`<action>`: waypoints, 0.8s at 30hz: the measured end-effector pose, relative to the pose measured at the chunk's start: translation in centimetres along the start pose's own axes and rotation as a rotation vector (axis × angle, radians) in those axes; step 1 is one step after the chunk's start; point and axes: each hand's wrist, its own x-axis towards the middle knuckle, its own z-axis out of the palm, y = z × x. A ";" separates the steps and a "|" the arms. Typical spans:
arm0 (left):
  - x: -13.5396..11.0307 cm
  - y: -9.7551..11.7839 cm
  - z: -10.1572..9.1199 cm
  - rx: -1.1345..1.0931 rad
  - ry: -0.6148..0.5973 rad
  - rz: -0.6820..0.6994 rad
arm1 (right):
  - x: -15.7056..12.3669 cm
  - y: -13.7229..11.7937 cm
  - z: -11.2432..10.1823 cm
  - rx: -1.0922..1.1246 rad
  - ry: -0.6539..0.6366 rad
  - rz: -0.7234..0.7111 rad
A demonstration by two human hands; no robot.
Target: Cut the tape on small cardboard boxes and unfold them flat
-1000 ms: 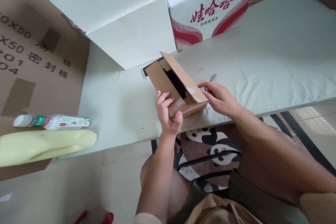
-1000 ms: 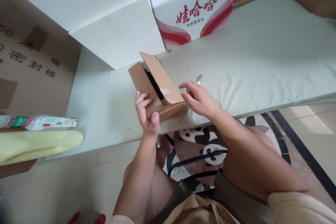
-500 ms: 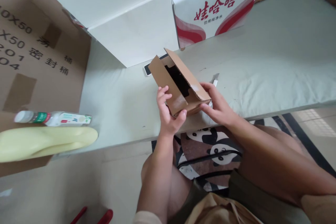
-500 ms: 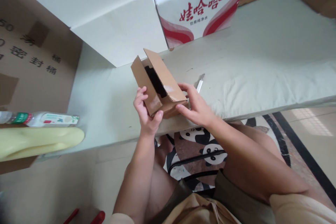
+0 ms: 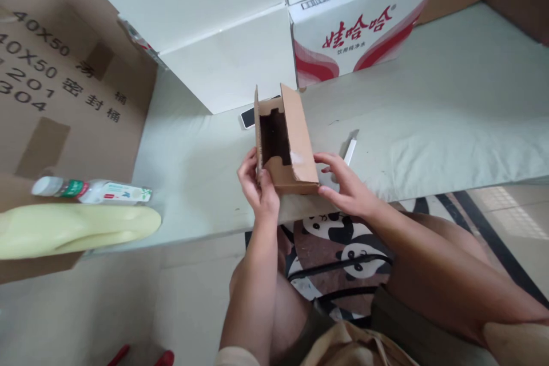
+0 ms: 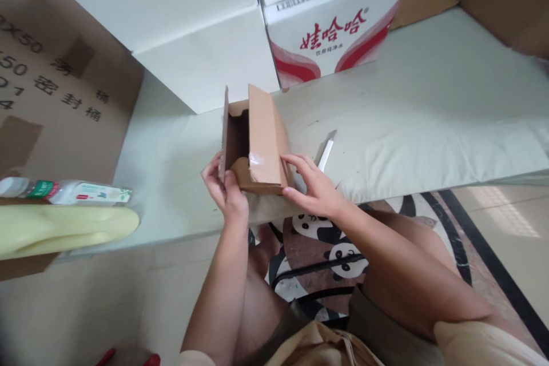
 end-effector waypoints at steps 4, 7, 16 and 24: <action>0.3 -0.1 -0.2 -0.022 0.152 -0.184 | 0.1 -0.2 -0.5 -0.001 -0.053 -0.033; 0.7 0.1 -0.1 -0.116 0.163 -0.295 | 0.2 0.0 -1.2 0.015 -0.002 -0.021; 2.7 0.2 -0.6 -0.376 0.415 -0.608 | 0.5 1.6 -1.6 -0.098 0.217 0.267; 2.8 0.4 0.1 -0.520 0.419 -0.862 | -0.2 2.2 -0.9 -0.188 -0.135 0.160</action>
